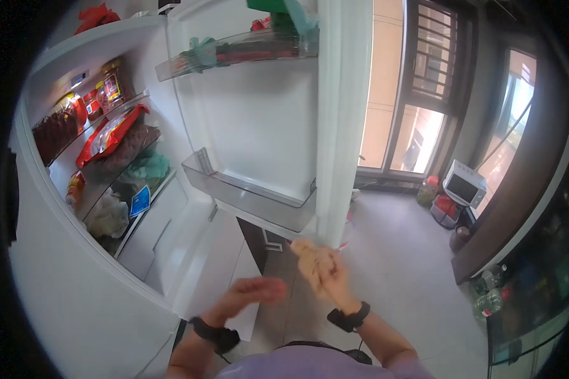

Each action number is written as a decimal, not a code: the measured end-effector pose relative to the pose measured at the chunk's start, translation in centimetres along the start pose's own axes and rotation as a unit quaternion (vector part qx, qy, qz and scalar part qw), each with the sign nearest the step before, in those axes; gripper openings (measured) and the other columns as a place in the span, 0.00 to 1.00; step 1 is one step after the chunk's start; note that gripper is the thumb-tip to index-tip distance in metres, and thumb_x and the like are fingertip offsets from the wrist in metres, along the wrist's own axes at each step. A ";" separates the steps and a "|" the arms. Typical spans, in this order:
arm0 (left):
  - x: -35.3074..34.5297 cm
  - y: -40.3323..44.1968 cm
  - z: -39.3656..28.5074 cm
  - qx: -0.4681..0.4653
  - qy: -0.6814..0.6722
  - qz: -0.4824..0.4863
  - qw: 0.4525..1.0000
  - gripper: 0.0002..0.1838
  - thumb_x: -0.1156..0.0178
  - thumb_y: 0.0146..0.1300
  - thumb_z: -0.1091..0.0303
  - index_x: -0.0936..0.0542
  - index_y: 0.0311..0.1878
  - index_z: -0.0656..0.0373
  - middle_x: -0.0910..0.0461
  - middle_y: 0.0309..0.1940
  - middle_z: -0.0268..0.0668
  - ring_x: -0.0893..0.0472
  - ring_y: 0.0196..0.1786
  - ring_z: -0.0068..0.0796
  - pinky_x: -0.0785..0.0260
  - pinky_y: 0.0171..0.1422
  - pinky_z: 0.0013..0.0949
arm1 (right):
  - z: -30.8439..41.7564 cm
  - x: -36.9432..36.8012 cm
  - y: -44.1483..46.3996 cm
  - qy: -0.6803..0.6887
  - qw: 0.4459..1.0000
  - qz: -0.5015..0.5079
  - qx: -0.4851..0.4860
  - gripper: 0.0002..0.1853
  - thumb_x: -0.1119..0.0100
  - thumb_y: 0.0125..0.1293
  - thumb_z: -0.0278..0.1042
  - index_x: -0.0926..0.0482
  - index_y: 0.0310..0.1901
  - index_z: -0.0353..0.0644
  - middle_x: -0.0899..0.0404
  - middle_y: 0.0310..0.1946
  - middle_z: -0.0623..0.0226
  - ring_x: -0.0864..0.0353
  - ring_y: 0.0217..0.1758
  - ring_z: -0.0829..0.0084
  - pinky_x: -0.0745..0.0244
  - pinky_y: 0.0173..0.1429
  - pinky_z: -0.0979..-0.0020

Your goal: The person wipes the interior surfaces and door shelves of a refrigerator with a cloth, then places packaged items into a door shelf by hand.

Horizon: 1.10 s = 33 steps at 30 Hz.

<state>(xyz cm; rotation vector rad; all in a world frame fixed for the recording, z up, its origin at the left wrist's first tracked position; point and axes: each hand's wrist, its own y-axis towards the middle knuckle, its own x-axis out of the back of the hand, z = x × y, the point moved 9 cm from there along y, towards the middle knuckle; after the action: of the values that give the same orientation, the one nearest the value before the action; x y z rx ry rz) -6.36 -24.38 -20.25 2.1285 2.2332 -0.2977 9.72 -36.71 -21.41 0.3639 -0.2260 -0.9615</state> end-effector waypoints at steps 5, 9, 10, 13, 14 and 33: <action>1.1 -0.8 -11.7 -0.110 0.153 -0.122 0.975 0.20 0.47 0.65 0.72 0.31 0.60 0.63 0.25 0.52 0.36 0.25 0.53 0.26 0.32 0.55 0.30 | 3.5 2.3 4.4 -0.012 0.997 -0.011 0.070 0.16 0.51 0.61 0.23 0.29 0.53 0.36 0.25 0.42 0.68 0.28 0.45 0.80 0.31 0.49 0.79; -0.1 -1.0 -18.5 -0.180 0.270 -0.186 0.928 0.23 0.44 0.61 0.76 0.32 0.61 0.62 0.27 0.55 0.35 0.27 0.55 0.26 0.33 0.55 0.28 | 2.8 2.0 6.0 -0.039 0.991 0.028 0.127 0.18 0.51 0.60 0.20 0.29 0.53 0.36 0.27 0.44 0.67 0.29 0.44 0.79 0.32 0.48 0.78; -0.6 -1.3 -20.5 -0.201 0.321 -0.205 0.903 0.23 0.44 0.61 0.76 0.32 0.61 0.62 0.27 0.55 0.35 0.27 0.55 0.26 0.33 0.55 0.28 | 3.1 2.0 6.0 -0.043 0.988 0.022 0.145 0.18 0.50 0.60 0.20 0.29 0.53 0.37 0.27 0.44 0.67 0.29 0.44 0.78 0.32 0.49 0.78; -2.5 -1.9 -27.3 -0.295 0.438 -0.257 0.810 0.24 0.43 0.60 0.75 0.32 0.61 0.62 0.29 0.56 0.36 0.28 0.56 0.27 0.34 0.56 0.28 | 3.4 2.1 6.8 -0.076 0.980 0.012 0.182 0.18 0.50 0.59 0.19 0.29 0.53 0.37 0.27 0.45 0.66 0.28 0.45 0.77 0.32 0.50 0.77; -3.1 -2.3 -29.8 -0.342 0.449 -0.273 0.779 0.24 0.42 0.60 0.74 0.32 0.61 0.62 0.29 0.56 0.37 0.28 0.56 0.27 0.34 0.57 0.29 | 3.2 2.3 6.7 -0.093 0.978 0.010 0.188 0.19 0.50 0.59 0.19 0.28 0.53 0.37 0.27 0.45 0.65 0.28 0.46 0.76 0.32 0.51 0.76; -0.9 6.8 -49.6 -0.517 0.261 -0.236 0.780 0.19 0.36 0.57 0.58 0.23 0.46 0.61 0.21 0.40 0.34 0.23 0.44 0.25 0.32 0.48 0.30 | -5.4 4.8 -0.5 0.054 0.990 -0.090 -0.091 0.14 0.45 0.58 0.22 0.25 0.48 0.35 0.22 0.33 0.72 0.26 0.32 0.84 0.30 0.35 0.82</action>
<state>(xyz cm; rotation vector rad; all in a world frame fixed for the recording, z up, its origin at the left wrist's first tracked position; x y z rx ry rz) 5.53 -16.75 27.77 1.0854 2.2252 1.3485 13.90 -39.89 -26.43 0.2699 -0.0061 -1.1279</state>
